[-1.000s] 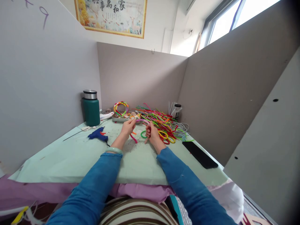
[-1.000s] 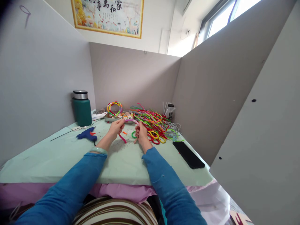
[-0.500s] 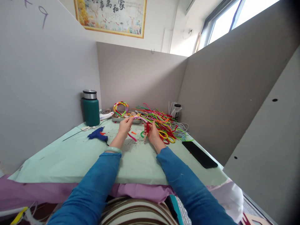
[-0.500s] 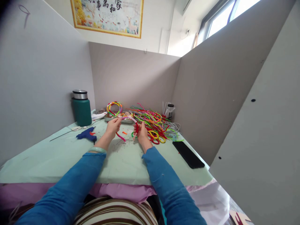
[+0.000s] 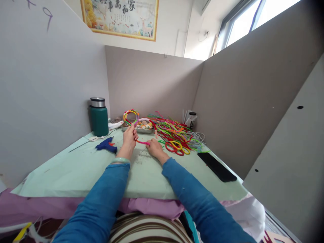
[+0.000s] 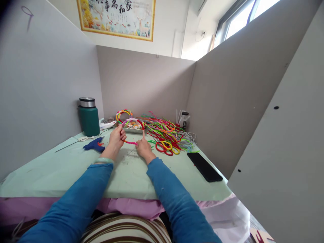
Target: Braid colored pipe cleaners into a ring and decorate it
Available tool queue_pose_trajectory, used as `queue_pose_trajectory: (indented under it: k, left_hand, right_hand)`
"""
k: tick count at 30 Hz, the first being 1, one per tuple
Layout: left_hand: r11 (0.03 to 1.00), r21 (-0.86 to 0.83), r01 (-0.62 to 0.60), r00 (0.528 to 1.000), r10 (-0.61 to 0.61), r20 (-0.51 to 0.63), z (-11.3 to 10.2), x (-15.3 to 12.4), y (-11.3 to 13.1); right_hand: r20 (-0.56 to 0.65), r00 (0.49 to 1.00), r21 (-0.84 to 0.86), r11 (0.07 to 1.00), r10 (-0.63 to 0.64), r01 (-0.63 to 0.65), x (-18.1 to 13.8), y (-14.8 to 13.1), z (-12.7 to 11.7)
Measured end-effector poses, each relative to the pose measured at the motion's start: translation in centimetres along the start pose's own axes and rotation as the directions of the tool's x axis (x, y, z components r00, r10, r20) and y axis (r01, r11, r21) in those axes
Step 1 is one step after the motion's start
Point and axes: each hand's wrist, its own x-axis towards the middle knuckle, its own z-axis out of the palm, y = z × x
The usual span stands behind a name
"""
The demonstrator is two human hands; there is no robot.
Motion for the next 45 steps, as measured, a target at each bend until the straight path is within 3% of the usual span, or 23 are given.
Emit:
queue_pose_trajectory:
  k: [5, 9, 12, 16, 18, 21, 23, 26, 29, 33, 40, 45]
  left_hand:
    - [1.0, 0.019, 0.004, 1.0, -0.004, -0.011, 0.0, -0.1, 0.0]
    - [0.999, 0.037, 0.037, 0.999, -0.036, -0.03, -0.2, 0.0, -0.1]
    - [0.985, 0.1, 0.138, 0.988, -0.131, -0.08, -0.5, 0.3, -0.3]
    - [0.86, 0.362, 0.36, 0.933, -0.325, -0.156, -0.7, 0.5, -0.9]
    - [0.735, 0.564, 0.377, 0.925, -0.32, -0.202, -0.7, 0.5, -1.3]
    - [0.474, 0.848, 0.239, 0.97, -0.153, -0.188, -0.9, 0.5, -1.8]
    - [0.293, 0.953, 0.075, 0.997, -0.03, -0.069, -1.0, 0.5, -2.0]
    - [0.117, 0.983, -0.142, 0.984, 0.124, 0.128, -0.9, 0.6, -2.1]
    - [0.124, 0.947, -0.296, 0.946, 0.174, 0.273, -0.4, 0.3, -2.2]
    - [0.151, 0.891, -0.427, 0.903, 0.029, 0.428, 0.2, -0.2, -2.4]
    - [0.096, 0.875, -0.474, 0.877, -0.036, 0.479, -0.3, 0.2, -3.0]
    - [0.143, 0.898, -0.416, 0.892, -0.128, 0.434, -0.3, -0.1, -2.9]
  right_hand:
    - [-0.056, 0.997, -0.025, 0.999, 0.045, -0.047, 0.3, 0.0, 0.4]
    - [-0.165, 0.978, 0.117, 0.988, 0.123, -0.105, 0.3, 1.7, -0.4]
    - [-0.279, 0.928, 0.274, 0.946, 0.249, -0.171, 0.4, 3.7, -1.5]
    - [-0.398, 0.857, 0.457, 0.881, 0.327, -0.124, 0.3, 5.3, -2.4]
    - [-0.431, 0.854, 0.477, 0.877, 0.292, -0.059, 0.2, 5.1, -2.6]
    - [-0.448, 0.879, 0.43, 0.901, 0.163, 0.052, -0.1, 4.1, -2.6]
    - [-0.429, 0.901, 0.377, 0.92, 0.071, 0.106, -0.2, 3.3, -2.5]
    - [-0.388, 0.921, 0.306, 0.939, -0.03, 0.16, -0.4, 2.7, -2.3]
    - [-0.368, 0.925, 0.269, 0.941, -0.096, 0.205, -0.5, 2.5, -2.2]
    - [-0.354, 0.927, 0.268, 0.937, -0.12, 0.224, -0.6, 2.5, -2.2]
    - [-0.355, 0.932, 0.367, 0.906, -0.073, 0.21, -0.5, 2.4, -2.4]
    - [-0.355, 0.934, 0.407, 0.893, -0.037, 0.19, -0.5, 2.4, -2.5]
